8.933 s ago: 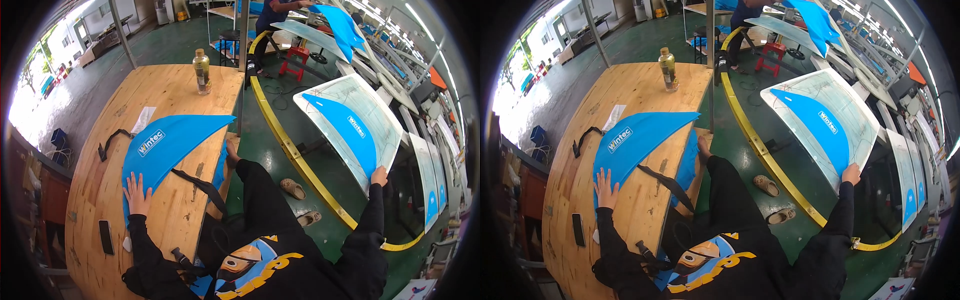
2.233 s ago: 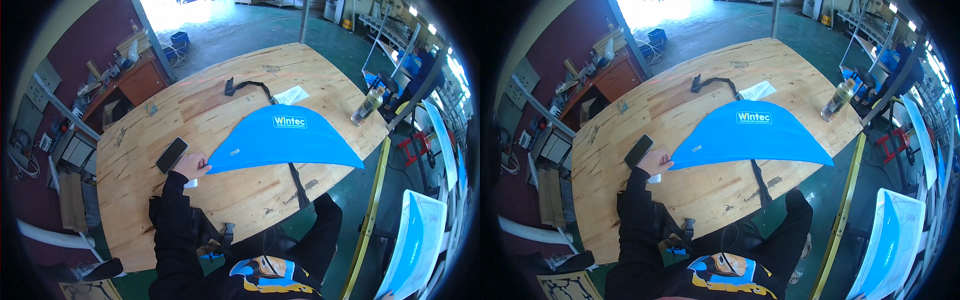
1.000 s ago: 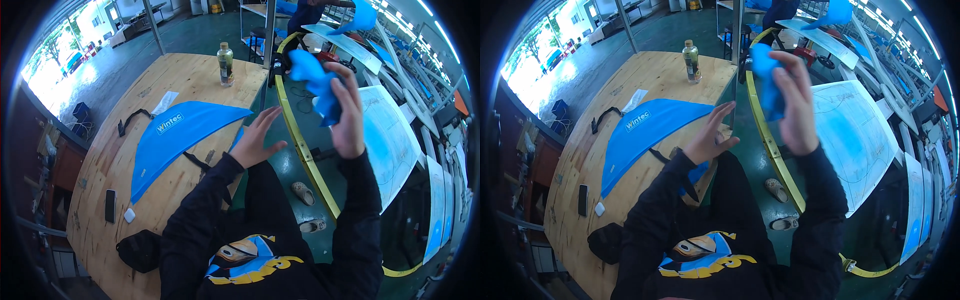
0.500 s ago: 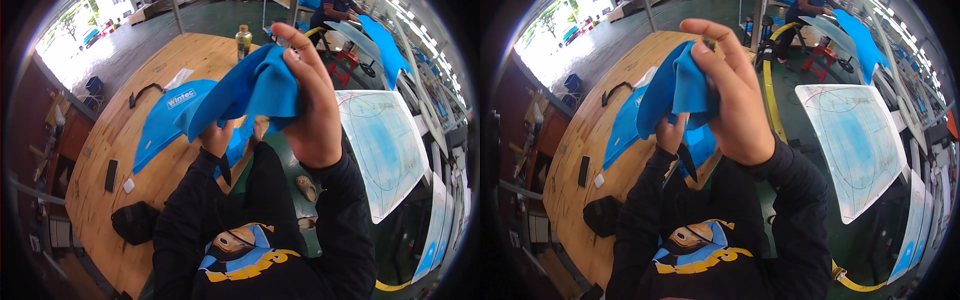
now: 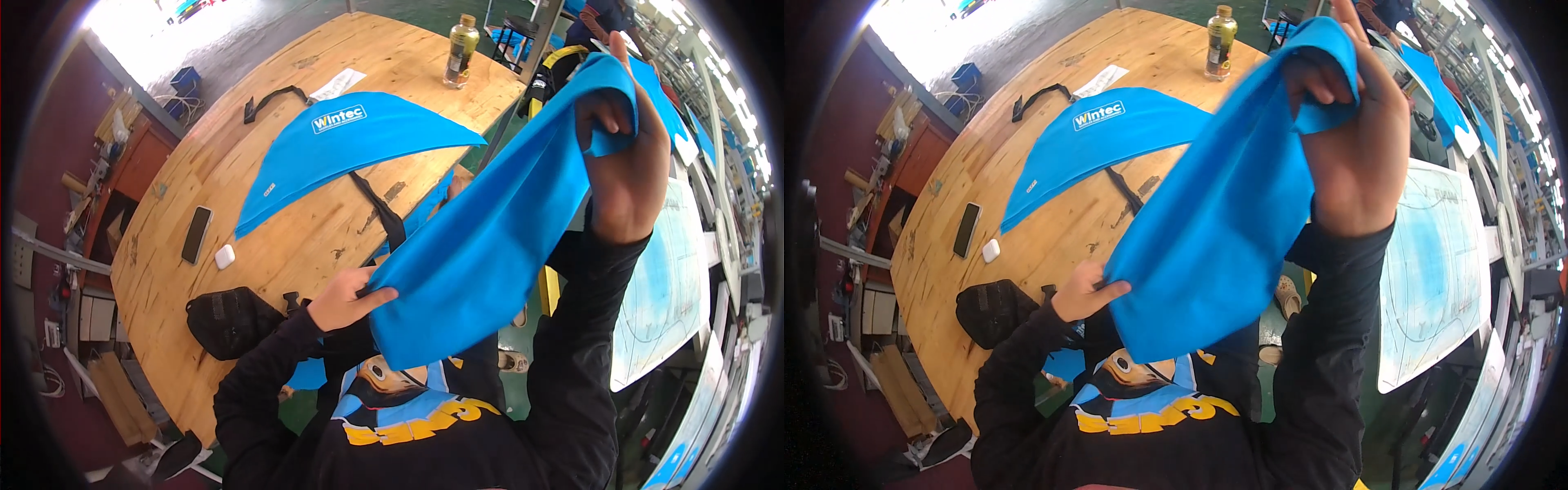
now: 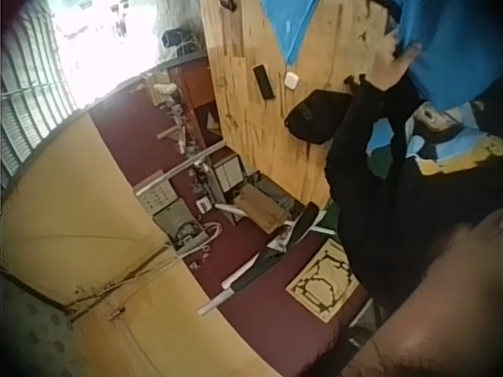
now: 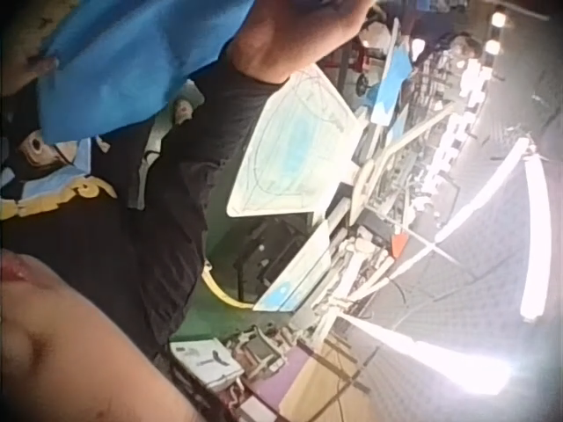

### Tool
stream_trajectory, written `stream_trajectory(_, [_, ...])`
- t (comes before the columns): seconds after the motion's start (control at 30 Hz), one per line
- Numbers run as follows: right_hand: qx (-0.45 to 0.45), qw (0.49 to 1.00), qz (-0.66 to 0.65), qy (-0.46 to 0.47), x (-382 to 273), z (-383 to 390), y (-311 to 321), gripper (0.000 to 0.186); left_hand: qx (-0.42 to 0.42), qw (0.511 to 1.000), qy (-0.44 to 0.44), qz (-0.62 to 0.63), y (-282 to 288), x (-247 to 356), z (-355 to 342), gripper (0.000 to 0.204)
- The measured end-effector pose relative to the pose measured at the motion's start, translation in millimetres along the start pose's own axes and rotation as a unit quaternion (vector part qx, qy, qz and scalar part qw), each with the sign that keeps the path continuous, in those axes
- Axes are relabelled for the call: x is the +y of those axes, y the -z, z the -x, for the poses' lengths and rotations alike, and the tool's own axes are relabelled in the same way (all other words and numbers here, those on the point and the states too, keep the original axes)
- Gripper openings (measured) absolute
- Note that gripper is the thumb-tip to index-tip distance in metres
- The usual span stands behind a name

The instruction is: Checking and sorting blue fabric panels on a wooden table in a print shop environment.

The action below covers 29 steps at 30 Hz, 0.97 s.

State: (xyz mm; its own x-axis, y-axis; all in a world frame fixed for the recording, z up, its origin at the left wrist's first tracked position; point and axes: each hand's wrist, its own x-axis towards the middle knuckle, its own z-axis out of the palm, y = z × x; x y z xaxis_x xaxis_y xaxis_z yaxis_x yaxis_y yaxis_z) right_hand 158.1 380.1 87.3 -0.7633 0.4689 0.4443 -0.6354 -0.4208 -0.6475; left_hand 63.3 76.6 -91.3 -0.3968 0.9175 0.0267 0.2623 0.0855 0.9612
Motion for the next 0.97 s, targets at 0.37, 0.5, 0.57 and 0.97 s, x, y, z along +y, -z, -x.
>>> stream_trajectory(0.37, [0.004,0.994,-0.099,-0.055,108.2,-183.9,146.9,0.041,0.335,0.929,0.02,-0.158,194.6,-66.9,2.4,0.019])
stream_trajectory(0.5, [0.008,0.998,-0.049,-0.026,146.2,-197.5,132.8,0.037,0.423,0.848,-0.049,-0.317,259.9,-35.9,-12.2,0.013])
stream_trajectory(0.57, [-0.065,0.998,-0.001,-0.015,167.0,-194.1,152.9,0.032,0.456,0.809,-0.104,-0.356,263.8,-30.3,-15.5,0.011])
stream_trajectory(0.97, [0.048,0.83,0.543,-0.119,273.9,-100.8,289.9,0.02,0.235,0.814,0.038,-0.53,228.2,-159.1,11.9,0.021])
